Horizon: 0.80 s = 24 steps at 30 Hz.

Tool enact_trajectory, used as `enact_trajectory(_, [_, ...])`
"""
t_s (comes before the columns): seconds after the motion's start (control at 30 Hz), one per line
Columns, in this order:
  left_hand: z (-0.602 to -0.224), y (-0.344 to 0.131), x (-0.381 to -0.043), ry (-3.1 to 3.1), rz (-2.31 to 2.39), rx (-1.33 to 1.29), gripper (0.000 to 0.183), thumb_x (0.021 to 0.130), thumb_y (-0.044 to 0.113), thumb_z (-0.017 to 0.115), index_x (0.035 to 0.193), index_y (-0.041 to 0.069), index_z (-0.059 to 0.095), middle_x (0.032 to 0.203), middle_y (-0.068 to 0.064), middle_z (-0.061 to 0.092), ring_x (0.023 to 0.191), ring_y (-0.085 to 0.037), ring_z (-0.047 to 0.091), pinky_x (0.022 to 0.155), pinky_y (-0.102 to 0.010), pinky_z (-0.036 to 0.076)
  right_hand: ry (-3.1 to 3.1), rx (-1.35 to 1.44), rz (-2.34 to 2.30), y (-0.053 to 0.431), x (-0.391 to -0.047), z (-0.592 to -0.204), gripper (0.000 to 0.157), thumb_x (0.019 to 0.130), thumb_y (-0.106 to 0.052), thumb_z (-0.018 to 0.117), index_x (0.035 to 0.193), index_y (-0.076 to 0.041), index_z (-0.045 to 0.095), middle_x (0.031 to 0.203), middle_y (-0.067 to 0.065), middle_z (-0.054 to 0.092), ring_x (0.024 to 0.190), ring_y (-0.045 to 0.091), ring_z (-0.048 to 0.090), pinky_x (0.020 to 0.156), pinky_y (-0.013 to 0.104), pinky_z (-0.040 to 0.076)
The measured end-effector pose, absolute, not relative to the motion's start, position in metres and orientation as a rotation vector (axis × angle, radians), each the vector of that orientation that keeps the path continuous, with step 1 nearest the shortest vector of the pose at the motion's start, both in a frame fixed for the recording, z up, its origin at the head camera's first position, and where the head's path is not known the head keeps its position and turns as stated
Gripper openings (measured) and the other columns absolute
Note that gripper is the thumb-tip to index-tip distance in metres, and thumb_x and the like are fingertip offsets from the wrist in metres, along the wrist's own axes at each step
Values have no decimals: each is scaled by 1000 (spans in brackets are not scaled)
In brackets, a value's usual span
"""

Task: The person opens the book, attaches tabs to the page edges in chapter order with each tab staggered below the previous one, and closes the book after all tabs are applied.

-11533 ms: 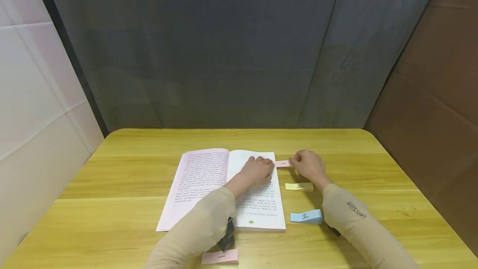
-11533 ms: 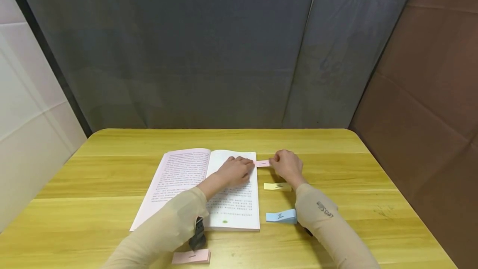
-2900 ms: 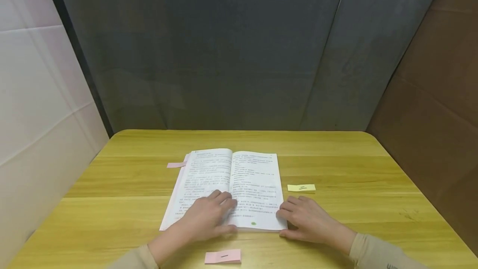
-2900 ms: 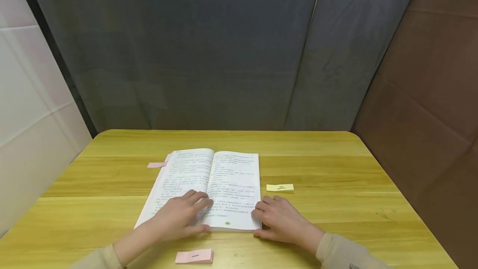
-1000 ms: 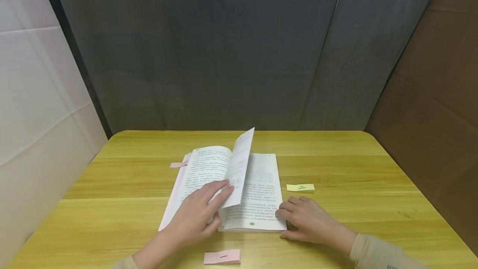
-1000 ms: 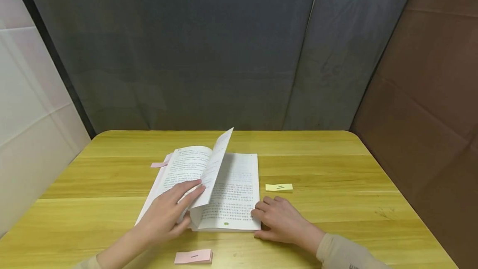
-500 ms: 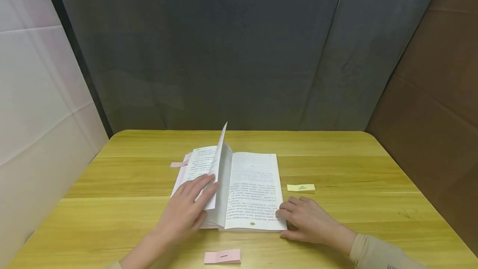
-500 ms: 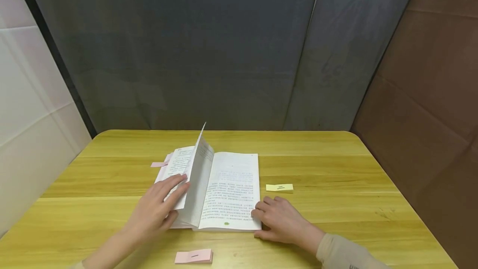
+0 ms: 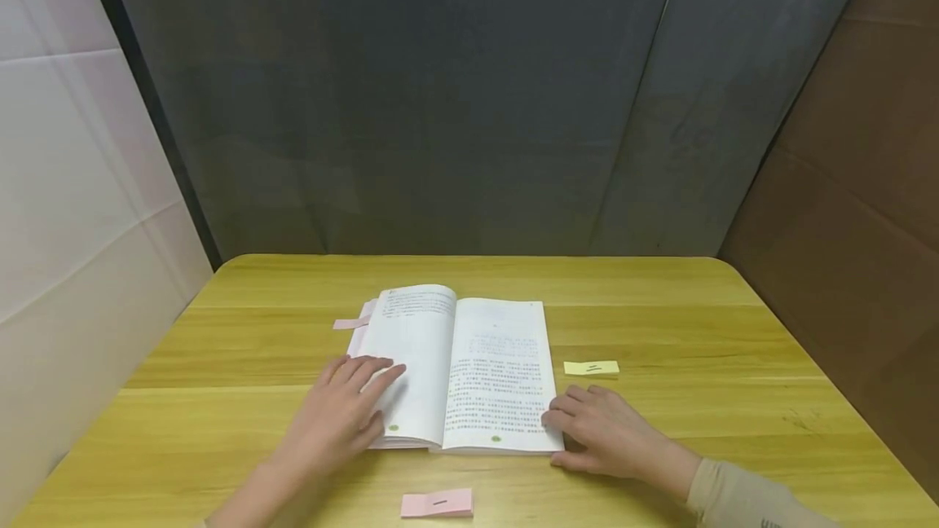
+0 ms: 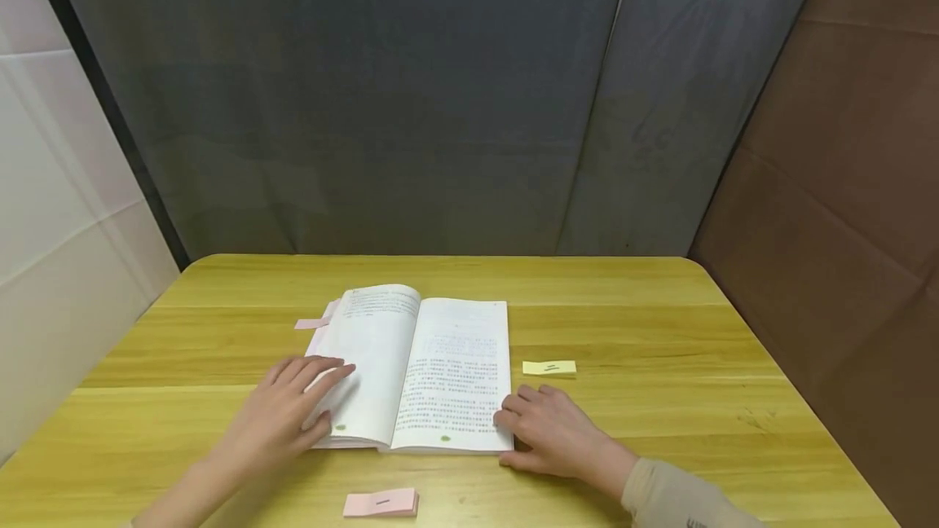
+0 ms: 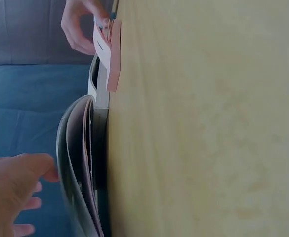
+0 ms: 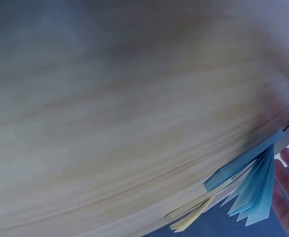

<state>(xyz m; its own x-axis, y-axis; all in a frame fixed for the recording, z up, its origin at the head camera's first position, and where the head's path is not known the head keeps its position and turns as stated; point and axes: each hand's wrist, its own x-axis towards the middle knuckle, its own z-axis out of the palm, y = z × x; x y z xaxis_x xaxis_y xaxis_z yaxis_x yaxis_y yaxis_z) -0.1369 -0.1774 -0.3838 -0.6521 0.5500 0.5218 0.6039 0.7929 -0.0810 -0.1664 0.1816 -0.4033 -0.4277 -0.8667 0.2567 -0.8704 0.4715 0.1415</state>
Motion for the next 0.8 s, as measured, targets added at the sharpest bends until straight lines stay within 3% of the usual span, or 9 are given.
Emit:
enact_trajectory(0.27, [-398, -177, -135, -2713, -93, -837, 38, 74, 15, 57, 111, 10, 57, 109, -4, 55, 97, -23, 50, 79, -44, 40, -2423, 1485, 22, 181, -166, -403, 36, 78, -51, 56, 93, -18, 59, 89, -8, 52, 78, 8, 47, 61, 27, 43])
enact_trajectory(0.5, [-401, -176, -136, -2775, -131, -822, 33, 74, 14, 58, 107, 10, 59, 102, -2, 57, 89, -20, 52, 69, -37, 43, -2457, 1488, 85, 180, -169, -402, 35, 79, -51, 54, 90, -19, 60, 88, -8, 54, 77, 7, 47, 60, 25, 42])
enact_trajectory(0.8, [-401, -175, -141, -2753, -107, -856, 27, 73, 14, 59, 100, 11, 59, 93, 0, 56, 79, -17, 52, 59, -31, 43, -2575, 1436, 232, 155, -194, -384, 26, 82, -38, 56, 92, -16, 65, 84, -6, 59, 71, 6, 50, 56, 22, 42])
